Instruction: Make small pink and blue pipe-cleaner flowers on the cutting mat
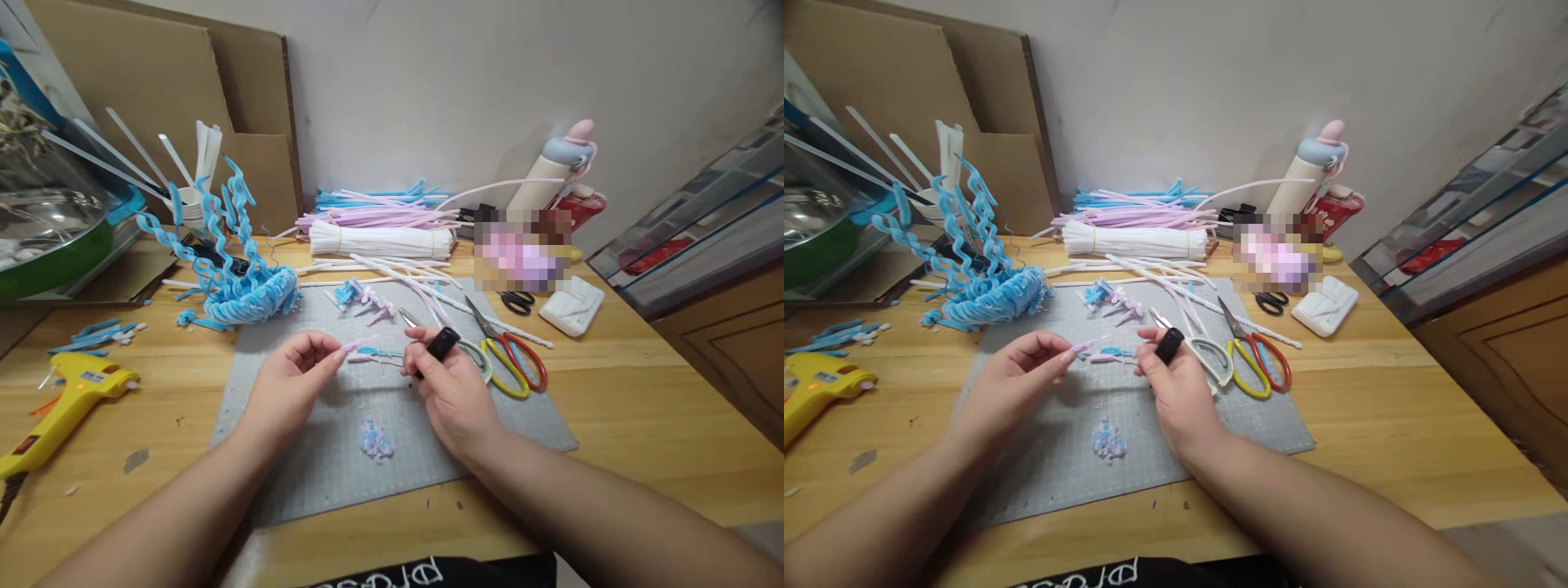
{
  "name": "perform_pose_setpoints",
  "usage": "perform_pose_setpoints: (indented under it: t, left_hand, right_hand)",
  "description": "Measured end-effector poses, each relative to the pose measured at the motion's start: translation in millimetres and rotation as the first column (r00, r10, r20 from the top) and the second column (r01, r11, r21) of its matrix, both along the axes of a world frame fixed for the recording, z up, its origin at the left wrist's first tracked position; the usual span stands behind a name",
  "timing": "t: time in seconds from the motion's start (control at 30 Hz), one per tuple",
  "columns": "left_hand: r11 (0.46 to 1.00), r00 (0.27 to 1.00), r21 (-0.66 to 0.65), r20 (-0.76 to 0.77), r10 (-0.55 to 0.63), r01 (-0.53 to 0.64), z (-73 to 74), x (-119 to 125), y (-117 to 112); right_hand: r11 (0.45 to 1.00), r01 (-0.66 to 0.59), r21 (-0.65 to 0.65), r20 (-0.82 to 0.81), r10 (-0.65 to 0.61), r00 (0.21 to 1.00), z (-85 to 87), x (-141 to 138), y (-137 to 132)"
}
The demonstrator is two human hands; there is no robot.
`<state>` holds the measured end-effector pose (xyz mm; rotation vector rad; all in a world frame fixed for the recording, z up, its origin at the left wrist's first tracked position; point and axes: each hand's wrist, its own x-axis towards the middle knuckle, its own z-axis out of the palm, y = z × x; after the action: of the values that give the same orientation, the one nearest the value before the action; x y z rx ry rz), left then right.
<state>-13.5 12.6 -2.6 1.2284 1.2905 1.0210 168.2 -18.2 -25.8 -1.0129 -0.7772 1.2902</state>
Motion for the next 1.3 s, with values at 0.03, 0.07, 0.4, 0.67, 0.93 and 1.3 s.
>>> perform_pose_setpoints:
  t: [0.03, 0.07, 0.4, 0.67, 0.93, 1.3]
  left_hand:
    - [0.999, 0.999, -0.013, 0.006, -0.042, 0.042, -0.6, 3.3, -2.5]
    - [0.996, 0.996, -0.022, 0.005, -0.089, 0.089, -1.7, 6.4, -5.1]
    - [0.759, 0.639, 0.314, -0.750, -0.171, 0.570, -14.8, 32.9, -50.9]
    - [0.729, 0.267, 0.288, -0.952, 0.150, 0.621, -23.9, 45.2, -46.8]
    - [0.894, 0.384, 0.274, -0.914, 0.129, 0.353, -23.9, -28.7, -41.5]
    - [0.672, 0.210, 0.120, -0.976, -0.054, 0.731, -34.9, -29.6, -53.4]
  right_hand:
    - [0.998, -0.056, -0.015, -0.041, 0.055, 0.998, 0.9, 1.1, 1.9]
    - [0.994, -0.108, -0.019, -0.062, 0.107, 0.992, 1.8, 1.4, 2.9]
    - [0.957, 0.266, 0.118, -0.071, -0.259, 0.963, 12.2, 27.1, 29.3]
    - [0.947, 0.276, 0.162, -0.012, -0.277, 0.961, 8.3, 31.2, 34.8]
    - [0.967, 0.226, 0.119, 0.056, -0.234, 0.971, -2.4, 29.9, 33.8]
    - [0.976, 0.183, 0.118, 0.017, -0.187, 0.982, -5.7, 28.8, 33.7]
